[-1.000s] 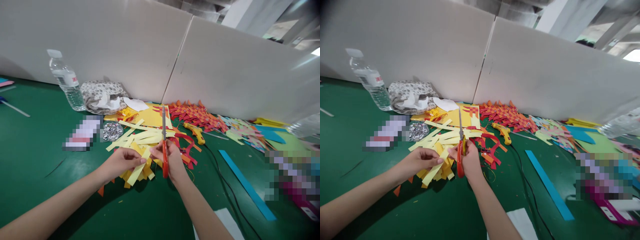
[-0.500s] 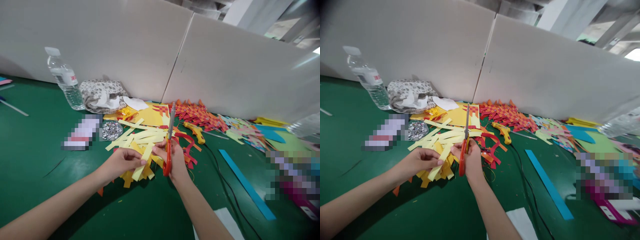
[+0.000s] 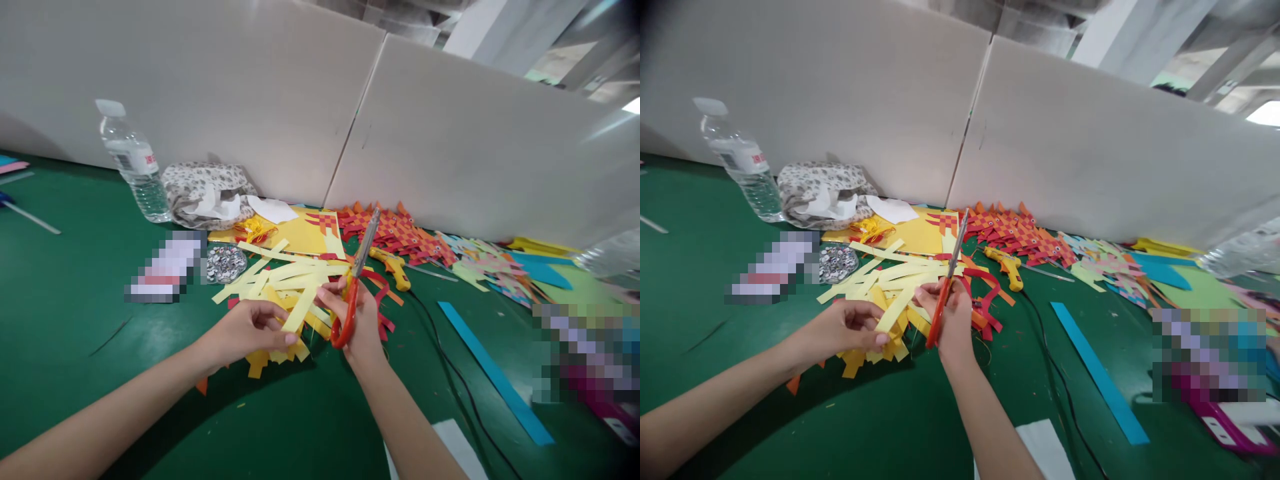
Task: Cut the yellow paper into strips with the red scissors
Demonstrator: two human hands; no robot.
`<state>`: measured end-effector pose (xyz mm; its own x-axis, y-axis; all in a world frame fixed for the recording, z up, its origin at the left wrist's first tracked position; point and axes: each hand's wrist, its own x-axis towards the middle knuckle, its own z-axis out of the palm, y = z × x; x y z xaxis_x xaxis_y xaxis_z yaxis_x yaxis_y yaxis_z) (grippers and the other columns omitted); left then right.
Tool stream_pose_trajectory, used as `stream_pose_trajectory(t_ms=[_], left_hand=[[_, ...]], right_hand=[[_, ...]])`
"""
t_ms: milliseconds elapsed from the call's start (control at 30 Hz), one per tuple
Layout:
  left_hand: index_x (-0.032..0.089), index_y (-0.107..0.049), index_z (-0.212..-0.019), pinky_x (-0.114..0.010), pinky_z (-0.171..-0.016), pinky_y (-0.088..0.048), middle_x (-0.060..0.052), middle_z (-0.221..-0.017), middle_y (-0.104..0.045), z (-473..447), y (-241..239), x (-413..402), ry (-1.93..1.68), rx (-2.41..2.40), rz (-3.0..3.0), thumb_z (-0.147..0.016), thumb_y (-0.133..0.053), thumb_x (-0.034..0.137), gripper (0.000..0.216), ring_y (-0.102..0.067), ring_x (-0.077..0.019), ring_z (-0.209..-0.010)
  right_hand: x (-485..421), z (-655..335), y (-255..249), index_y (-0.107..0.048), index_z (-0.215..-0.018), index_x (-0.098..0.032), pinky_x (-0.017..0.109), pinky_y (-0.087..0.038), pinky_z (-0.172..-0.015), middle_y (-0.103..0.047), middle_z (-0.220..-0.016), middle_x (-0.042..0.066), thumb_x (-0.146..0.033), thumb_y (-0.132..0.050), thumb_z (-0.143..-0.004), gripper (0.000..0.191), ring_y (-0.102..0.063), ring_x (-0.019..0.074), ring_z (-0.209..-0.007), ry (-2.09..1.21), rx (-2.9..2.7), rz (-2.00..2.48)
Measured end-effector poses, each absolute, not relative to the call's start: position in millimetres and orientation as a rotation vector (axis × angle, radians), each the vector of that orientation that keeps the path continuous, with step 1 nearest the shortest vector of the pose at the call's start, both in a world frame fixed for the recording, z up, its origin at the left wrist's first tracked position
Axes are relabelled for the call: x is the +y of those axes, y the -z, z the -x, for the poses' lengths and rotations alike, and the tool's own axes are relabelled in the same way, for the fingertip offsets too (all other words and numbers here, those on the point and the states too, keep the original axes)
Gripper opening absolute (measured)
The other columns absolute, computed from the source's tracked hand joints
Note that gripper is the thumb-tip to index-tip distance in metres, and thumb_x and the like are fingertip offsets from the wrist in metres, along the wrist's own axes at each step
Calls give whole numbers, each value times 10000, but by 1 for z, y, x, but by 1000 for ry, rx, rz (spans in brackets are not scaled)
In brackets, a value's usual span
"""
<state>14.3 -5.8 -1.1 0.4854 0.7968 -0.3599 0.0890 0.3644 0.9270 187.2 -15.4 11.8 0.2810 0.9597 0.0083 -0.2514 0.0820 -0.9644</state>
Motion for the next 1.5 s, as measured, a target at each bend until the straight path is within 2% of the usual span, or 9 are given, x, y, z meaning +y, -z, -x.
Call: stream_pose_trajectory(t_ms=[133,233,400,533,967,1133,1233,1333,1500], left_hand=[[160,-675,-745,-198,-591,-470,4,-624,-658,-11,-8,-5,-611,970,-1152,-630,-735,356,235,-593,-104,-587],[160,-661,-688,-199,-563,-463,12,-572,-642,-10,-7,-5,-609,951,-1139,-614,-750,334,209,-570,-94,-530],[165,-640,-647,-197,-542,-460,35,-533,-623,-11,0,-3,-639,986,-1092,-574,-781,282,198,-560,-83,-496],[164,-644,-647,-192,-535,-460,34,-527,-625,-11,1,-3,-637,1002,-1108,-586,-774,288,189,-558,-79,-487],[179,-647,-626,-202,-533,-460,22,-528,-635,-12,-2,-4,-638,998,-1099,-581,-771,251,150,-585,-101,-501],[182,-624,-654,-195,-547,-462,27,-547,-633,-11,-3,-3,-644,1000,-1118,-626,-745,300,171,-596,-101,-532],[178,-621,-672,-191,-560,-470,26,-581,-628,-10,1,-2,-691,988,-1130,-649,-732,319,180,-593,-97,-556],[181,-620,-713,-186,-564,-477,34,-613,-613,-9,5,0,-815,1014,-1058,-650,-737,324,195,-585,-91,-578],[178,-635,-730,-197,-625,-499,30,-675,-632,-6,4,4,-1013,1051,-816,-585,-790,271,232,-580,-81,-599]], right_hand=[[-16,-187,-12,-461,-697,-208,346,-544,-663,-619,-624,-52,-202,-792,-499,386,-621,146,-579,-1209,-936,1111],[-17,-185,-11,-449,-683,-209,341,-543,-640,-621,-613,-49,-201,-806,-476,413,-620,151,-569,-1299,-1017,1108],[-20,-181,-9,-433,-695,-216,309,-520,-648,-631,-637,-44,-226,-794,-524,399,-621,142,-586,-1305,-1068,1120],[-20,-182,-6,-458,-691,-211,282,-501,-641,-637,-661,-33,-212,-799,-510,387,-608,136,-610,-1244,-1117,1160],[-21,-180,-8,-453,-681,-215,303,-496,-631,-625,-647,-28,-251,-781,-524,365,-597,151,-597,-1222,-1147,1181],[-21,-181,-2,-465,-713,-213,307,-484,-657,-625,-692,-9,-296,-745,-596,315,-594,157,-646,-1195,-1229,1219],[-22,-181,-3,-456,-715,-215,273,-462,-580,-598,-660,-25,-307,-727,-614,303,-554,134,-574,-1083,-1292,1304],[-24,-180,-8,-435,-694,-218,228,-382,-460,-522,-581,-57,-322,-713,-611,308,-456,99,-471,-832,-1356,1480],[-29,-179,-12,-415,-741,-222,225,-333,-459,-550,-668,-27,-348,-641,-645,276,-475,113,-512,-463,-1642,1629]])
